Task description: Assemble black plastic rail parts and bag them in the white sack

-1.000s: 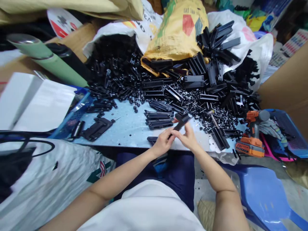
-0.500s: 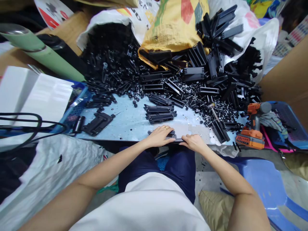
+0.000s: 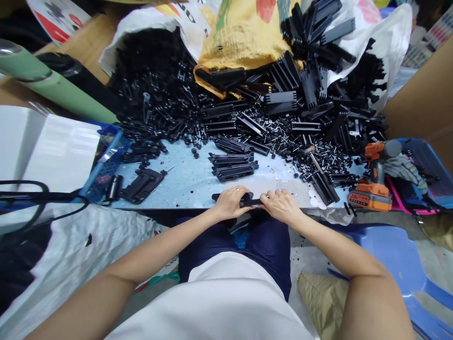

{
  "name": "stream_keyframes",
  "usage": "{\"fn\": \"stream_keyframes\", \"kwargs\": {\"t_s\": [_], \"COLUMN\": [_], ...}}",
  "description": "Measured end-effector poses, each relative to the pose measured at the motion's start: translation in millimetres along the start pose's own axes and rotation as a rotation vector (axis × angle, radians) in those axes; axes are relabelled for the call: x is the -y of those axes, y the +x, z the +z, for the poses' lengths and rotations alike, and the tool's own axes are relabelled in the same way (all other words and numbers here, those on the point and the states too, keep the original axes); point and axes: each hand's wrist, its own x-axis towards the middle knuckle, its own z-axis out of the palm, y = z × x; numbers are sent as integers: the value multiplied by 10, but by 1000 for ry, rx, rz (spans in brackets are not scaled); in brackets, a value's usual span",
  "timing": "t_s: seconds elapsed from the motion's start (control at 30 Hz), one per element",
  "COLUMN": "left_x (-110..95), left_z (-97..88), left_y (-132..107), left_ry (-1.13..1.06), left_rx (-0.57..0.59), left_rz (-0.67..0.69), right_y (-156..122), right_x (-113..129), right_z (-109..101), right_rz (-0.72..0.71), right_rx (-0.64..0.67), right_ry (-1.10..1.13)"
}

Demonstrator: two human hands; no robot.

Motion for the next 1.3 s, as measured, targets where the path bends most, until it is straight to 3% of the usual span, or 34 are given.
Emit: {"fn": "stream_keyframes", "kwargs": {"t_s": [0.17, 0.27, 0.33, 0.37, 0.4, 0.47, 0.57, 0.67, 0.77, 0.87, 0.97, 1.07, 1.17, 1.3], "left_x": [-52, 75, 325, 488, 661, 979, 1217, 1112, 804, 500, 357, 365, 383, 320], "left_z": [45, -115, -316, -426, -532, -694, -780, -729, -612, -468, -349, -302, -285, -176], "left_y": [26, 123, 191, 220, 245, 283, 292, 215, 66, -81, -163, -177, -162, -189], "left_ry": [-23, -98, -114, -100, -57, -34, -37, -139, -585, -1114, -1301, -1212, -973, -391], "left_rx": [28, -44, -235, -363, -419, -430, -382, -477, -564, -421, -351, -379, -347, -518], "left_rz": [11, 67, -128, -355, -585, -728, -757, -740, -763, -805, -800, -794, -716, -364], "right_y": [47, 86, 116, 135, 159, 234, 439, 731, 1017, 1177, 1143, 963, 745, 515], "right_x": [-103, -228, -308, -344, -376, -446, -583, -710, -753, -741, -746, -759, -712, -534], "right_z": [71, 266, 398, 449, 485, 506, 426, 290, 182, 132, 139, 173, 189, 167], "right_rz": [-41, -59, -62, -65, -61, 0, 291, 437, 375, 409, 440, 384, 275, 167], "right_rx": [-47, -106, -151, -167, -180, -214, -294, -310, -249, -201, -232, -308, -415, -508], "right_ry": [-59, -63, -42, -21, 7, 58, 84, 103, 116, 136, 219, 381, 581, 766]}}
